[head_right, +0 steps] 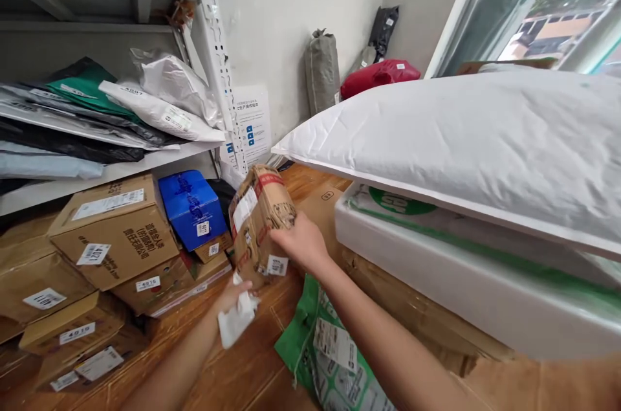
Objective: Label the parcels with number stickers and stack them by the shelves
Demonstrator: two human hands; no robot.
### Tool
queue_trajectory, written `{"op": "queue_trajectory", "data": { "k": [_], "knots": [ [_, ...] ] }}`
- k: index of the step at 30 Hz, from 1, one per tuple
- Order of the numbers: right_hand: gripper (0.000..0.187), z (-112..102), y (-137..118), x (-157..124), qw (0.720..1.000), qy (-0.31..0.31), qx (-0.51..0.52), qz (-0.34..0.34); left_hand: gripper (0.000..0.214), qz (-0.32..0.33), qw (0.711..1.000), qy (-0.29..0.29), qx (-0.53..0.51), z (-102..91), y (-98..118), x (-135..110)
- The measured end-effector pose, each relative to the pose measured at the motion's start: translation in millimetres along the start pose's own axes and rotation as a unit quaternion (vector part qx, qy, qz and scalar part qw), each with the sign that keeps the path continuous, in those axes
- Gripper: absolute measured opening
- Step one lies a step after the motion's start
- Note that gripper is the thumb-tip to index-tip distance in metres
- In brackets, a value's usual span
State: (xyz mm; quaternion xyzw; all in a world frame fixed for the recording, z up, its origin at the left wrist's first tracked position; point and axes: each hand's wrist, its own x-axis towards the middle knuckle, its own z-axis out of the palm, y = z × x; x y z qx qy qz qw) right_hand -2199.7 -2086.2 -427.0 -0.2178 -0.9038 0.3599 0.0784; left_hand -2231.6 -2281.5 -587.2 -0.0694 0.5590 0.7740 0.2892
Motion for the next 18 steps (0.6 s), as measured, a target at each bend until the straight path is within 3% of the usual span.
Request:
{"op": "queue_trajectory", "data": {
  "k": [3,5,7,9,12,13,15,16,18],
  "knots": [
    [0.058,9.4,-41.0,41.5,0.996,0.059,0.005,-0.065,0.084,0.071,0.996,0.053,-0.007,-5.0,44.7,49.2],
    [0.065,29.5,-60.9,69.0,0.987,0.101,0.003,-0.122,0.084,0.105,0.99,0.094,-0.016,-2.3,63.6,73.4],
    [0.074,58.7,-75.0,92.6,0.977,0.126,0.004,-0.173,0.079,0.12,0.984,0.13,-0.025,1.6,70.3,84.8],
    [0.077,89.8,-86.5,110.0,0.968,0.143,0.013,-0.208,0.076,0.12,0.981,0.149,-0.032,0.4,64.9,76.9],
    [0.072,123.9,-104.6,127.4,0.954,0.192,0.046,-0.228,0.073,0.094,0.988,0.118,-0.017,-23.0,37.4,23.0],
    [0.07,130.3,-111.0,132.6,0.949,0.211,0.064,-0.225,0.068,0.074,0.994,0.075,0.021,-36.9,24.6,-3.8],
    [0.064,137.2,-123.2,143.9,0.947,0.239,0.105,-0.187,0.058,-0.019,0.994,0.014,0.109,-69.7,-2.6,-61.0],
    [0.062,139.1,-128.6,150.1,0.948,0.247,0.124,-0.157,0.05,-0.082,0.986,0.037,0.139,-86.3,-15.4,-87.9],
    [0.058,142.8,-137.1,162.3,0.949,0.256,0.143,-0.112,0.037,-0.137,0.976,0.066,0.156,-114.4,-36.2,-131.6]
  ]
}}
